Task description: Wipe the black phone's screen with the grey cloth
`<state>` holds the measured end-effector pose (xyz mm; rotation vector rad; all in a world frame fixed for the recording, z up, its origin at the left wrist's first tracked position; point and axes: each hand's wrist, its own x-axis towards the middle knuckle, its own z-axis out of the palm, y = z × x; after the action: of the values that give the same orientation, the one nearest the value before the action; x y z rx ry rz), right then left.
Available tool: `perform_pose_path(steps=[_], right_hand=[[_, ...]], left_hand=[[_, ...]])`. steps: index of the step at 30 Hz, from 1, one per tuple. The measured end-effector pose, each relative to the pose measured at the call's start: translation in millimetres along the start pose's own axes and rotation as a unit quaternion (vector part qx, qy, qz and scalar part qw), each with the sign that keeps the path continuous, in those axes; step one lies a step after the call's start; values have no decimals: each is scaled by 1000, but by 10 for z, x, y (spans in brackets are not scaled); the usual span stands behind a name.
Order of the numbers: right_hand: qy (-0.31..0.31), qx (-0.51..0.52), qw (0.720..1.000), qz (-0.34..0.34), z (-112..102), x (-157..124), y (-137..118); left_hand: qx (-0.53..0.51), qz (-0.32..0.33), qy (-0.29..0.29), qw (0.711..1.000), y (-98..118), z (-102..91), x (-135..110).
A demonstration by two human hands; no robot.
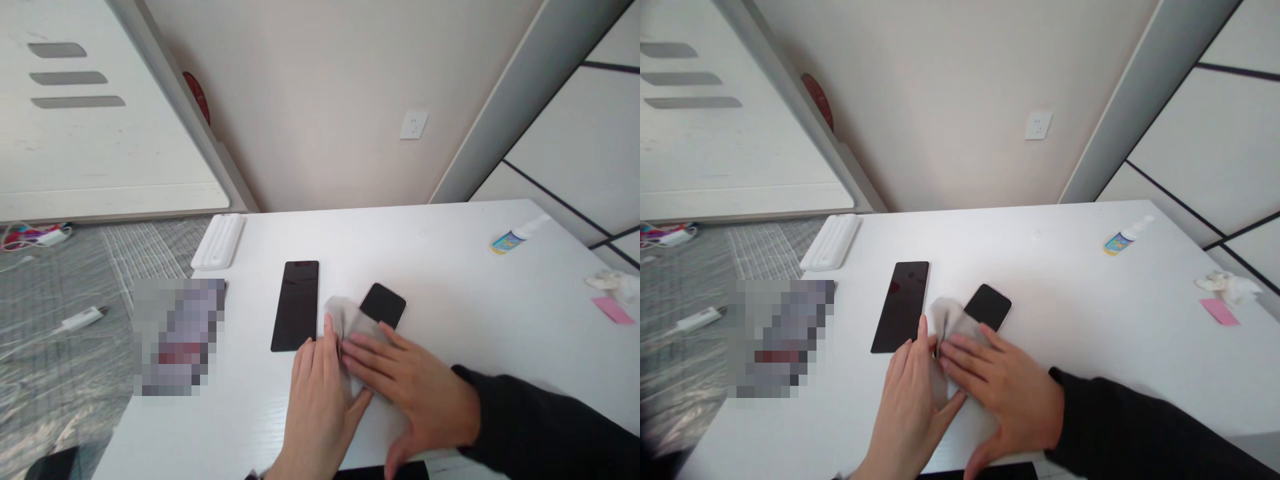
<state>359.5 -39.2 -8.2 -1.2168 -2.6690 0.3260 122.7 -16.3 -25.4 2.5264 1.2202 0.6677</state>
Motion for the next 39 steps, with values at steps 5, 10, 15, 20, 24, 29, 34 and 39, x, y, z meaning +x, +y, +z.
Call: perform_pose_path(steps=[5, 10, 15, 20, 24, 29, 34, 39], right_hand=[[39, -50, 995, 72, -23, 9, 25], [12, -23, 1000, 1, 0, 13, 37], [29, -36, 998, 32, 15, 13, 46], [37, -46, 997, 48, -1, 19, 62], [7, -21, 1000, 11, -12, 5, 29], [31, -30, 996, 83, 2, -33, 95], [-22, 53, 998, 9, -40, -37, -34], [111, 104, 988, 15, -554, -22, -309]], left_hand=[[-25, -28, -12, 999, 4, -3, 1], [-30, -24, -12, 999, 8, -15, -10], [-42, -39, -27, 998, 17, -18, 13], [-35, -38, -21, 998, 12, -19, 6], [-28, -27, -21, 999, 0, -10, -4], [-32, -29, -18, 999, -5, -16, 7], [-19, -17, -16, 1000, -13, -25, 7], [-30, -21, -19, 999, -19, -11, 17]])
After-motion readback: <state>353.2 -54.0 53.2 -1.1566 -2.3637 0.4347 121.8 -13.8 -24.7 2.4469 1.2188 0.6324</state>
